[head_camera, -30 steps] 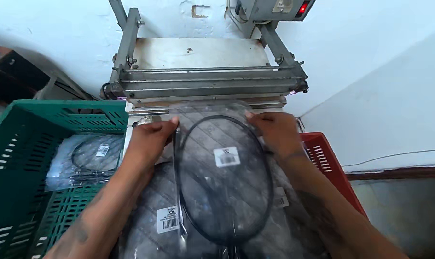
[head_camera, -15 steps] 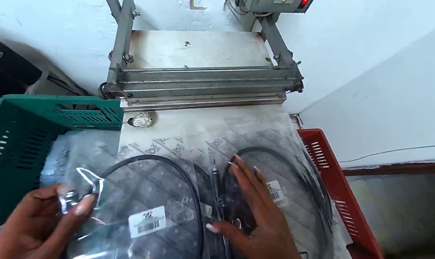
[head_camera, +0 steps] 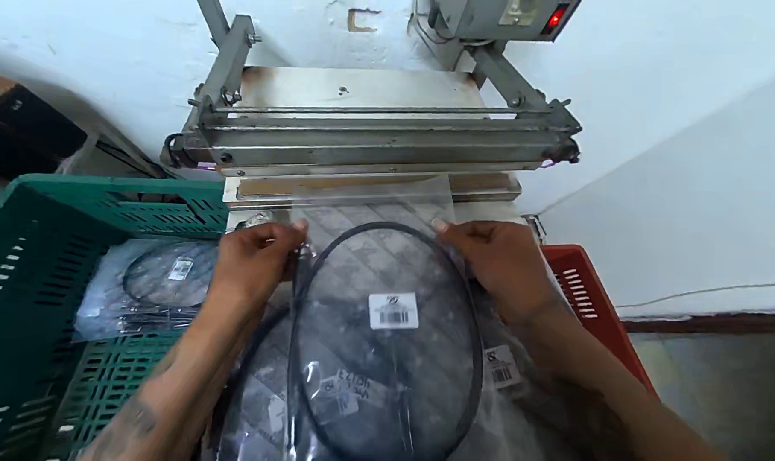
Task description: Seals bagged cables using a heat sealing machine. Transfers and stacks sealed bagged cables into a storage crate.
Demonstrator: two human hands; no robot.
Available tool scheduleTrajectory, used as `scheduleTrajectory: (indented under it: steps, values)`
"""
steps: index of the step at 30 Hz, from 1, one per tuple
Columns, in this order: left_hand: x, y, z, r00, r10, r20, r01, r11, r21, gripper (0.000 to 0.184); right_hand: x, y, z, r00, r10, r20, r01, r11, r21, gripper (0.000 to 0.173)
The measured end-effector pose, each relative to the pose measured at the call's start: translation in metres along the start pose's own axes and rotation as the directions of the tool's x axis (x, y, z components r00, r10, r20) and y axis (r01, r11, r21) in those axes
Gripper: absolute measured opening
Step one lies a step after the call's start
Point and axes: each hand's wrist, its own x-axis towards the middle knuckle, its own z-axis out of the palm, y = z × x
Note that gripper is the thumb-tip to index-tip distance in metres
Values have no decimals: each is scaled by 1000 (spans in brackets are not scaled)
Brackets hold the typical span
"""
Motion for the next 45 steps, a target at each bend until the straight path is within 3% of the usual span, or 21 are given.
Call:
scheduleTrajectory:
  steps: [4,9,18,22,25,26,27,28,29,31,32,34,35,37,39,40,42,44,45]
  values:
    - [34,-11,23,997,-75,-13,74,994,-84,29,35,8,12,994,109,-18,-107,990,94,30]
    - [39,-9,28,989,-144,-15,139,974,-180,26,45,12,17,991,129,-31,-120,973,196,27]
    - [40,-11,25,994,-108,9,108,973,-202,26,46,13,15,996,84,-27,-81,990,113,26]
    - [35,-11,30,997,-66,-46,62,995,-83,28,42,9,11,994,109,9,-109,993,37,30]
    - [-14,-3,2,972,219,89,-232,958,167,27,3,4,-17,999,-32,-43,25,990,-141,32]
    - [-38,-7,-16,935,326,142,-355,880,315,30,-19,9,-28,986,-128,-111,102,971,-215,30]
    - [-62,-13,-37,912,368,181,-409,779,475,47,-39,18,-36,950,-247,-191,185,937,-296,29]
    - [-83,-22,-56,913,354,203,-404,711,575,69,-56,28,-41,899,-369,-236,259,882,-394,35]
    - [-98,-31,-71,933,300,198,-354,676,646,84,-73,36,-38,863,-456,-217,325,831,-451,56]
    - [-114,-46,-83,976,140,169,-219,658,720,85,-106,41,-9,814,-576,-79,483,745,-460,85]
    - [-116,-53,-84,982,86,168,-182,675,715,78,-122,43,14,784,-620,29,570,700,-429,87]
    - [-117,-60,-88,979,83,185,-188,712,676,62,-143,47,47,750,-625,217,653,645,-398,78]
    - [-117,-61,-93,976,100,192,-204,730,652,56,-147,50,54,751,-615,241,654,644,-396,69]
    - [-120,-65,-102,968,191,165,-251,789,560,49,-145,60,48,747,-628,218,658,652,-378,66]
    - [-120,-64,-109,958,273,87,-286,909,304,38,-143,65,34,760,-626,177,650,723,-234,76]
    - [-118,-58,-112,964,257,73,-264,958,110,33,-144,62,28,787,-599,144,615,781,-109,80]
    - [-113,-43,-109,972,194,132,-169,968,-184,46,-145,45,24,859,-507,68,494,857,146,75]
    - [-103,-29,-89,977,121,177,-71,961,-268,49,-143,24,29,928,-368,59,326,878,350,52]
    - [-94,-26,-75,988,71,138,-34,966,-255,32,-139,17,33,957,-286,50,241,880,410,34]
